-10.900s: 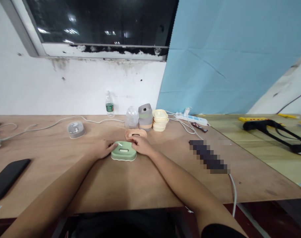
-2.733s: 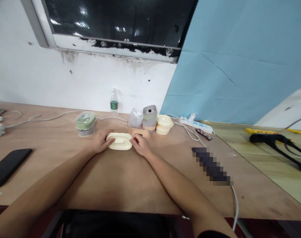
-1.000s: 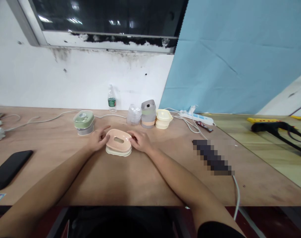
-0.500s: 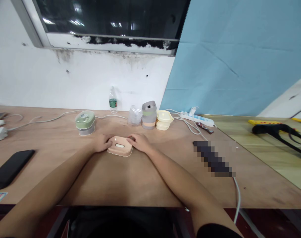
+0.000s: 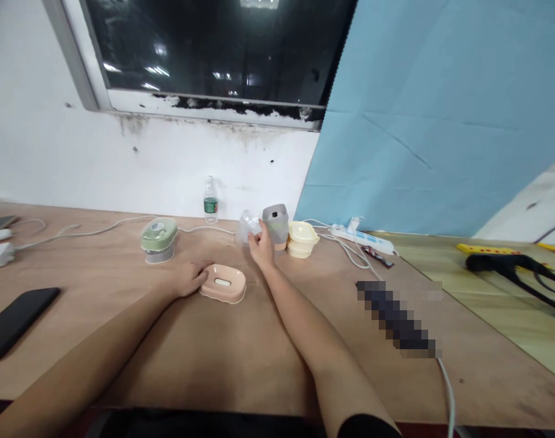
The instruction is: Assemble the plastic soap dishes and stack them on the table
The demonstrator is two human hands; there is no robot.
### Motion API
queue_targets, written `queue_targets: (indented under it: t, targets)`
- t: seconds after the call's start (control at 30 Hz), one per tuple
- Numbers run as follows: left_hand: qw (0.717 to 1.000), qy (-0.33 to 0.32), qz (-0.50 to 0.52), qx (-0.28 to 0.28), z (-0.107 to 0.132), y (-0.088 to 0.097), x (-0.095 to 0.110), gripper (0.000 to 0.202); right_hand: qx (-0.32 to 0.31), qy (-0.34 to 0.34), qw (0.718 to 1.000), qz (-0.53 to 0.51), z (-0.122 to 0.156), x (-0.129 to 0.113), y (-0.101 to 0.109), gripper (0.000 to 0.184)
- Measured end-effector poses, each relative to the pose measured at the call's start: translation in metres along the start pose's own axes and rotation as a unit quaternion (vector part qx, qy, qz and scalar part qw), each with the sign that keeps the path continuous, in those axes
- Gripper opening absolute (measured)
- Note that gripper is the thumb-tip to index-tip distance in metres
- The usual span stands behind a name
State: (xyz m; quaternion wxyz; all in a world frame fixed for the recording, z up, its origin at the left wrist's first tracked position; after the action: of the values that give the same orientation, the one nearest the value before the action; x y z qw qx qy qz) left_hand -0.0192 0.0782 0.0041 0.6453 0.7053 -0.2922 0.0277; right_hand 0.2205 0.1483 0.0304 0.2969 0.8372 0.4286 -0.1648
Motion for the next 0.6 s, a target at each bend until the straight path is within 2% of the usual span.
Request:
queue_targets:
  t: [0.1,0.2,0.4,0.6]
  targets:
    - [1.0,-0.015,0.021,-0.003,0.002,0.003,0.003,0.041,-0.038,-0.062,0.996,-0.047,-0.011,0.012,-0.01,0.053]
    - [1.0,-0.013,0.028,-0.001,0.002,0.003,0.002,0.04,-0.058,-0.072,0.992,-0.082,-0.01,0.016,-0.015,0.04]
    - [1.0,0.019,-0.005,0.014,-0.003,-0.004,-0.007,0.044,0.008,-0.047,0.994,-0.103,0.004,0.011,-0.009,0.036]
    - [0.996,0.067,-0.027,0.05,-0.002,-0.002,-0.011,0.045,0.063,-0.015,0.996,-0.059,0.016,-0.01,0.013,0.035]
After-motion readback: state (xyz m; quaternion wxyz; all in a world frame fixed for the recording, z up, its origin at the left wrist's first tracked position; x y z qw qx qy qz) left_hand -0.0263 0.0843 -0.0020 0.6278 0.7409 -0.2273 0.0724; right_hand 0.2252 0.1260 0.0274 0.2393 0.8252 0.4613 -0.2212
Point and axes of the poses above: each hand's wrist, its own z-axis away from the middle knuckle, its own y-axis out of the back of the hand, x = y × z, the point moved 6 cm from there along -z, towards the middle knuckle, and after that the axes turned 14 degrees about y, right-handed, at the moved point
